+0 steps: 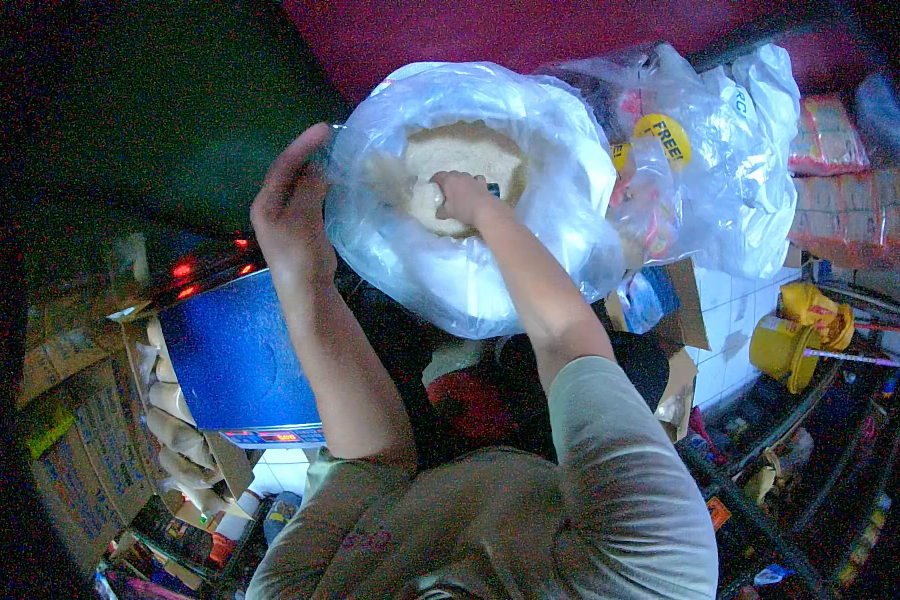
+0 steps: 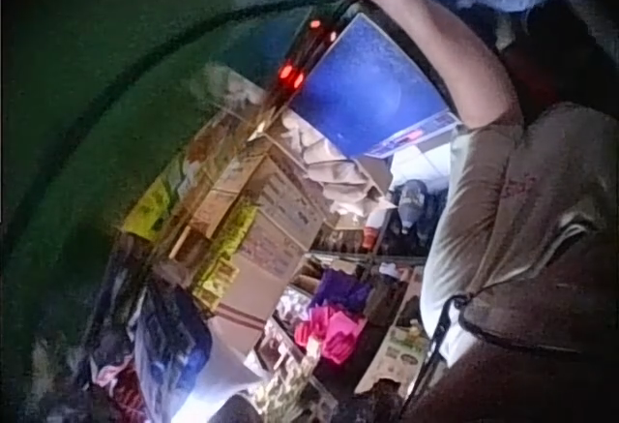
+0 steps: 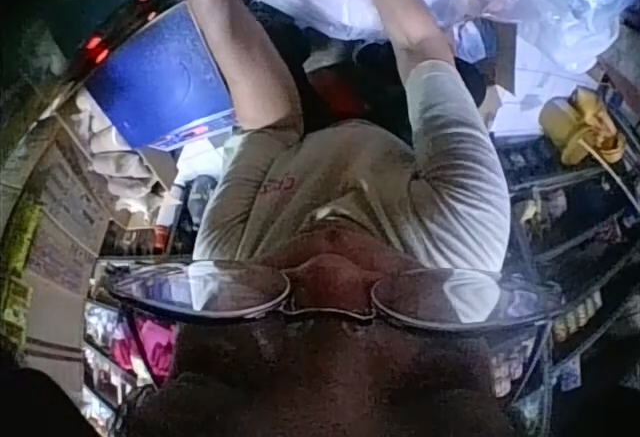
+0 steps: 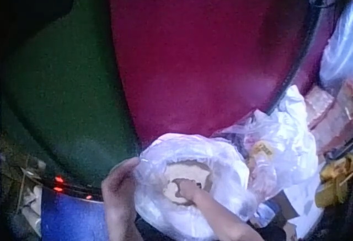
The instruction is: The recorder is scooping a white powder (likely flour or similar ingredient) from a large sack into small plastic bags, weighing them on an electronic scale, and sealing/boxing them.
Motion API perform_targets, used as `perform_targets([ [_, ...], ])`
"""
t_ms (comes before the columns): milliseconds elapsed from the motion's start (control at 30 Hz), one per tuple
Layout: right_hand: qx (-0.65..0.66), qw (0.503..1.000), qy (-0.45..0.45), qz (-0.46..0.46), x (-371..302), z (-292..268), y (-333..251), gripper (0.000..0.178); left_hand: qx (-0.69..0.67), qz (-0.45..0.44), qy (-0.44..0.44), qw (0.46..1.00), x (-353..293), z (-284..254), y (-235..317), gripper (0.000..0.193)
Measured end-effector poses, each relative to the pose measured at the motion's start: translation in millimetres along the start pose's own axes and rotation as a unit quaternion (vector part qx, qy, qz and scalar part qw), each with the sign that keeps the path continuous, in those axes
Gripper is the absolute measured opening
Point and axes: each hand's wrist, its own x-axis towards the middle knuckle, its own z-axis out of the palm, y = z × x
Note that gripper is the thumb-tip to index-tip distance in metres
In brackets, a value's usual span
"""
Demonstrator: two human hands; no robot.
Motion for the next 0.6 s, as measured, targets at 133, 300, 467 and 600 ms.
perform_targets([
  [133, 0.133, 0.99, 0.016, -0.031, -39, -33, 26, 0.068, -0.019, -0.012, 0.0, 1.0, 0, 3, -3, 0.037],
  [300, 0.242, 0.962, 0.096, -0.078, -106, -89, 39, 0.066, -0.016, -0.059, -0.037, 0.997, -2, 16, -6, 0.037],
  [467, 0.187, 0.961, 0.175, -0.104, -160, -138, 3, 0.057, 0.07, -0.04, -0.056, 0.995, -5, 36, -14, 0.039],
  [600, 0.101, 0.957, 0.244, -0.123, -178, -165, -27, 0.054, 0.077, -0.056, -0.065, 0.993, -9, 46, -18, 0.041],
])
